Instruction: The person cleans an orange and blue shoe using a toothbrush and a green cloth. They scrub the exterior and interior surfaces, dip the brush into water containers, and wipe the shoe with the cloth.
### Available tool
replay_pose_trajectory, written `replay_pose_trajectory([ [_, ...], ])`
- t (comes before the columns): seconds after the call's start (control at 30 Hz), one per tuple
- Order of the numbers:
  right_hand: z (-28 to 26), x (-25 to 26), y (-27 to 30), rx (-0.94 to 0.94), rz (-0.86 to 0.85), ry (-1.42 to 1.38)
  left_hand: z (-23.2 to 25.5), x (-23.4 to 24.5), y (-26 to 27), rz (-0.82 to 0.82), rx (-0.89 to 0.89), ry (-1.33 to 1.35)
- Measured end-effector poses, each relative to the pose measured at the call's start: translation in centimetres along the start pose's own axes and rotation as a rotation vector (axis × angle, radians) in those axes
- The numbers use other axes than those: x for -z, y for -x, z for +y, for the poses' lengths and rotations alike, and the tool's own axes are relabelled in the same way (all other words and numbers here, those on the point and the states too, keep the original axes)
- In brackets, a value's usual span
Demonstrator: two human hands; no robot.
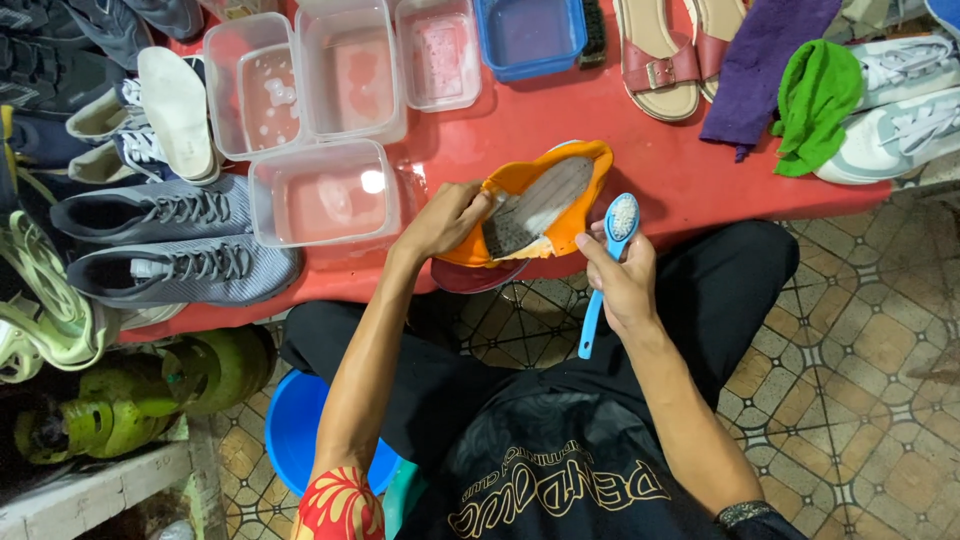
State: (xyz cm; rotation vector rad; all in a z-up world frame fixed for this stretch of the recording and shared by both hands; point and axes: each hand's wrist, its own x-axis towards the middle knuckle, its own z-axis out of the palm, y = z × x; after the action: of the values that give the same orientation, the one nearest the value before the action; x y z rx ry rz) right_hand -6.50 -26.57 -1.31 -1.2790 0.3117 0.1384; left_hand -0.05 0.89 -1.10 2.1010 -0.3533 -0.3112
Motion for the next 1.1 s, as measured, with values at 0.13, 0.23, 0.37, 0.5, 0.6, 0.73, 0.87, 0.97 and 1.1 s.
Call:
replay_pose_trajectory([
  [0.13, 0.4, -0.7, 0.3, 0.025, 0.007, -0.024, 0.2, -0.1, 0.4, 0.093, -0.024, 0.03],
  [0.23, 0.0, -1.2, 0.5, 0.066, -0.003, -0.011, 3.3, 0.1, 0.6, 0.198, -0.058, 0.06],
  [0.37, 0.7, -1.6, 1.2, 0.067, -0.002, -0.015, 3.7, -0.5, -0.3, 0.365, -0.154, -0.012],
  [0.5, 0.0, -2.7, 2.1, 0.083, -0.006, 0.026, 2.1, -1.9, -1.4, 0.547, -0.257, -0.181],
  [0.6, 0.3, -2.8, 1.9, 0.092, 0.009, 0.097, 2.3, -3.4, -1.7, 0.58, -0.232, -0.335],
  [0.73, 0.5, -1.8, 0.2, 0.147, 0.088, 0.185, 3.6, -4.6, -2.6, 0.542, -0.251, -0.221],
  [0.87, 0.8, -0.3, -3.2, 0.236, 0.222, 0.221, 4.6, -5.1, -3.0, 0.489, -0.229, -0.151],
  [0.97, 3.0, 1.2, -5.9, 0.241, 0.187, 0.305, 4.0, -5.4, -3.6, 0.505, -0.211, -0.13],
  [1.1, 3.7, 2.5, -6.0, 0.219, 0.116, 0.32, 3.2, -4.9, -2.8, 0.662, -0.207, -0.315],
])
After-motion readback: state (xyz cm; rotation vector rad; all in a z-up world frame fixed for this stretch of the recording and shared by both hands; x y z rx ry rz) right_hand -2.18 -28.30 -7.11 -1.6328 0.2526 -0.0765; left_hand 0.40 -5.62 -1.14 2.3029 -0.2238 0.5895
